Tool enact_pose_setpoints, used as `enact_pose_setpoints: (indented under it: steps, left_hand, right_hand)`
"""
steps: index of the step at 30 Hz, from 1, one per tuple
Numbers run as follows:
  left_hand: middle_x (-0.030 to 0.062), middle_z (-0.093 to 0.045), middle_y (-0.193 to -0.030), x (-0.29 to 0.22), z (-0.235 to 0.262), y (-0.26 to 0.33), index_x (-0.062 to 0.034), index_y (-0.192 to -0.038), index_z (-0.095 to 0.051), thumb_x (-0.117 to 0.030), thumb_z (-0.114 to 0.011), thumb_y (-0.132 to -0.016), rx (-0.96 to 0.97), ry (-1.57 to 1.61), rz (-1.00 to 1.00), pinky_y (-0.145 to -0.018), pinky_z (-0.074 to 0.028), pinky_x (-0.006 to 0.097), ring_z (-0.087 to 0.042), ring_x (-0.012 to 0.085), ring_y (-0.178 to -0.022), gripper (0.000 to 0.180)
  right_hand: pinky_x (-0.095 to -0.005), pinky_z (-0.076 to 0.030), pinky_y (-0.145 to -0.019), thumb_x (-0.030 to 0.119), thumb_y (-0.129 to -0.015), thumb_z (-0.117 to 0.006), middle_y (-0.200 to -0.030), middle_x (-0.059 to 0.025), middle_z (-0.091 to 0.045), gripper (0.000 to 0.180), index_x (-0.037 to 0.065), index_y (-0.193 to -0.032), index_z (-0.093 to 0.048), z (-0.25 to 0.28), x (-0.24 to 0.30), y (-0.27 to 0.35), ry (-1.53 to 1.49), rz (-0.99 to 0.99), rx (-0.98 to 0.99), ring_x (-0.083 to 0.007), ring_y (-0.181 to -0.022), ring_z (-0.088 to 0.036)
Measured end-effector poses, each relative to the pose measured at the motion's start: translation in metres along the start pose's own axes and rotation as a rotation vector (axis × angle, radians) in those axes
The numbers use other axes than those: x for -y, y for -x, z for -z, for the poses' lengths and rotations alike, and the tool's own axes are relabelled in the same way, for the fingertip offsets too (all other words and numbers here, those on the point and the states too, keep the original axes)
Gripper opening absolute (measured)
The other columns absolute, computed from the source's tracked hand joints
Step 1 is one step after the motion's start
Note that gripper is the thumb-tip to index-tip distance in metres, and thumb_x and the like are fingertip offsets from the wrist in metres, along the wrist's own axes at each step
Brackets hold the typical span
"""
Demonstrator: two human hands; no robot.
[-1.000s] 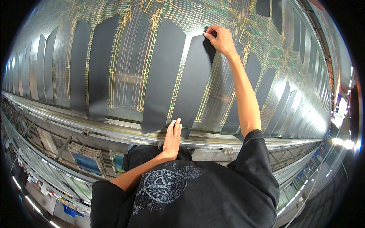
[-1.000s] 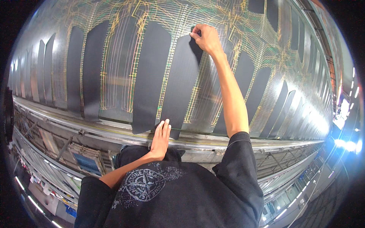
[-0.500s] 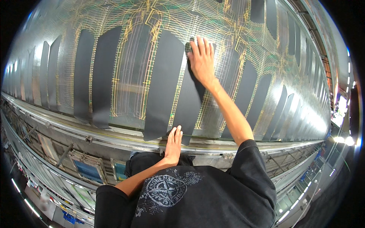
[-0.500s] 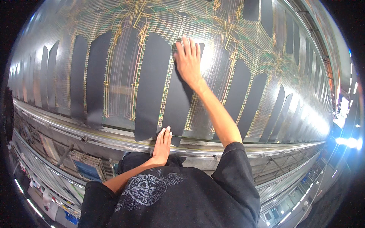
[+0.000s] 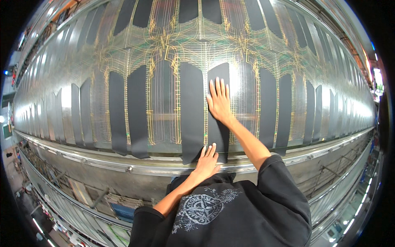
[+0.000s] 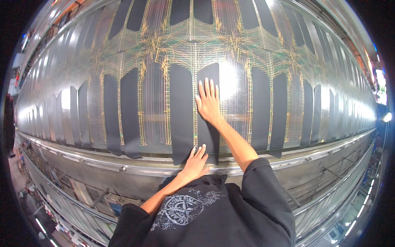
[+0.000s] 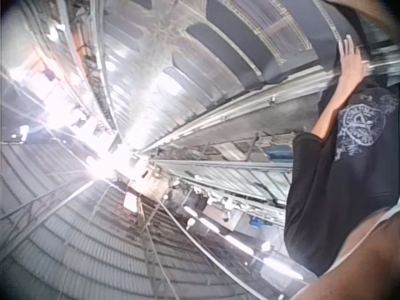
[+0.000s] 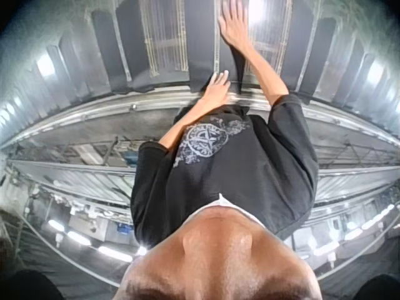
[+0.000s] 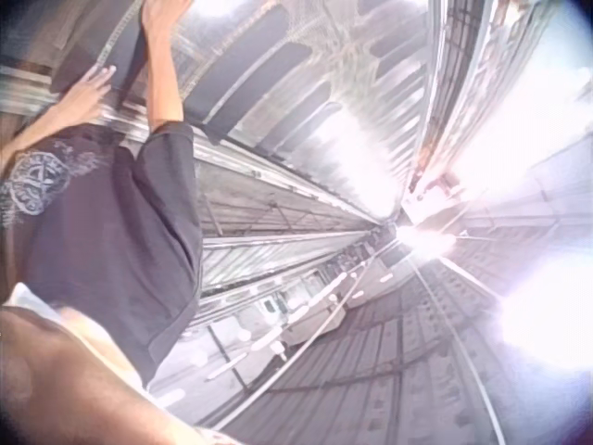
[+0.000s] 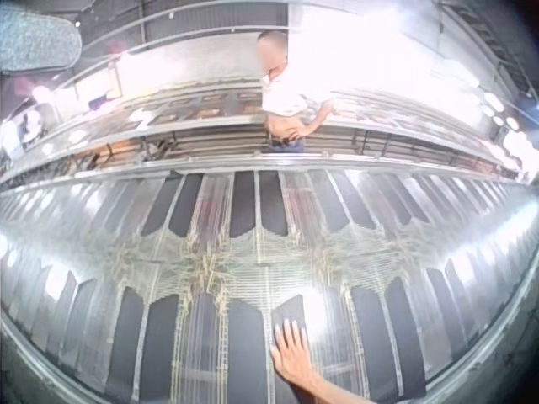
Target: The person applies black tape strips to a large curved glass surface with a grid pattern. They smooth each strip down with their hands to ensure adhesion, working methodically along the surface.
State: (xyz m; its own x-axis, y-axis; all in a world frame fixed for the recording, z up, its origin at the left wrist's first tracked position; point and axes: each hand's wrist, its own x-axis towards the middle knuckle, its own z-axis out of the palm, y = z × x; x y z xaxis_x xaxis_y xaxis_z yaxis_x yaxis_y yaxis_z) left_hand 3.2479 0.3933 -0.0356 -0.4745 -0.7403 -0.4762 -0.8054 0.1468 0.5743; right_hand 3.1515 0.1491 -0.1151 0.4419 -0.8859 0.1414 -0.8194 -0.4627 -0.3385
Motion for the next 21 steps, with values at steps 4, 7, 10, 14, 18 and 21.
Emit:
enact_pose_setpoints:
  steps: [4, 7, 10, 14, 18, 21]
  left_hand:
    - [0.0229, -0.068, -0.137, 0.024, 0.016, 0.020, 0.0016, -0.132, -0.069, -0.031, -0.071, -0.100, -0.340, 0.586, 0.080, -0.115, -0.046, 0.047, -0.065, 0.0386, -0.129, 0.045]
    - [0.0208, -0.075, -0.123, 0.042, 0.026, 0.045, 0.0008, -0.128, -0.071, -0.021, -0.070, -0.101, -0.524, 0.651, 0.187, -0.099, -0.056, 0.041, -0.073, 0.0385, -0.113, 0.034]
    - [0.0216, -0.072, -0.128, 0.068, 0.013, 0.060, 0.0012, -0.128, -0.071, -0.018, -0.069, -0.101, -0.620, 0.606, 0.346, -0.107, -0.052, 0.043, -0.068, 0.0379, -0.123, 0.033]
    - [0.0261, -0.040, -0.165, 0.074, 0.005, 0.066, 0.0023, -0.152, -0.052, -0.034, -0.072, -0.099, -0.576, 0.152, 0.204, -0.127, -0.026, 0.055, -0.032, 0.0458, -0.155, 0.067]
    - [0.0263, -0.018, -0.176, 0.068, 0.023, 0.034, 0.0048, -0.165, -0.031, -0.051, -0.068, -0.099, -0.511, -0.025, 0.166, -0.130, -0.011, 0.063, -0.013, 0.0474, -0.163, 0.094]
    - [0.0289, -0.016, -0.176, 0.081, 0.016, 0.003, 0.0069, -0.166, -0.026, -0.059, -0.060, -0.102, -0.473, -0.114, 0.165, -0.130, -0.011, 0.064, -0.012, 0.0489, -0.163, 0.098]
  right_hand:
    - [-0.0593, -0.013, -0.131, 0.033, -0.109, -0.049, -0.173, -0.0259, -0.026, 0.066, 0.004, -0.166, -0.035, 0.022, 0.040, 0.114, -0.056, 0.021, 0.144, -0.0450, -0.162, -0.020]
    - [-0.0583, -0.014, -0.132, 0.033, -0.109, -0.051, -0.173, -0.0239, -0.028, 0.065, 0.004, -0.165, -0.037, 0.023, 0.057, 0.181, -0.087, -0.010, 0.211, -0.0427, -0.162, -0.021]
    - [-0.0560, -0.014, -0.132, 0.030, -0.108, -0.053, -0.172, -0.0232, -0.030, 0.064, 0.004, -0.164, -0.038, 0.026, 0.069, 0.193, -0.185, -0.090, 0.174, -0.0405, -0.162, -0.022]
    - [-0.0541, -0.035, -0.121, 0.016, -0.104, -0.058, -0.153, -0.0230, -0.053, 0.049, -0.001, -0.149, -0.053, 0.031, 0.078, 0.168, -0.415, -0.298, -0.079, -0.0415, -0.144, -0.048]
    - [-0.0509, -0.047, -0.105, 0.012, -0.103, -0.057, -0.131, -0.0217, -0.061, 0.036, 0.000, -0.137, -0.059, 0.039, 0.074, 0.122, -0.437, -0.332, -0.208, -0.0405, -0.122, -0.060]
    - [-0.0513, -0.050, -0.099, 0.014, -0.102, -0.058, -0.122, -0.0208, -0.064, 0.031, 0.000, -0.129, -0.063, 0.041, 0.074, 0.078, -0.517, -0.393, -0.171, -0.0398, -0.113, -0.064]
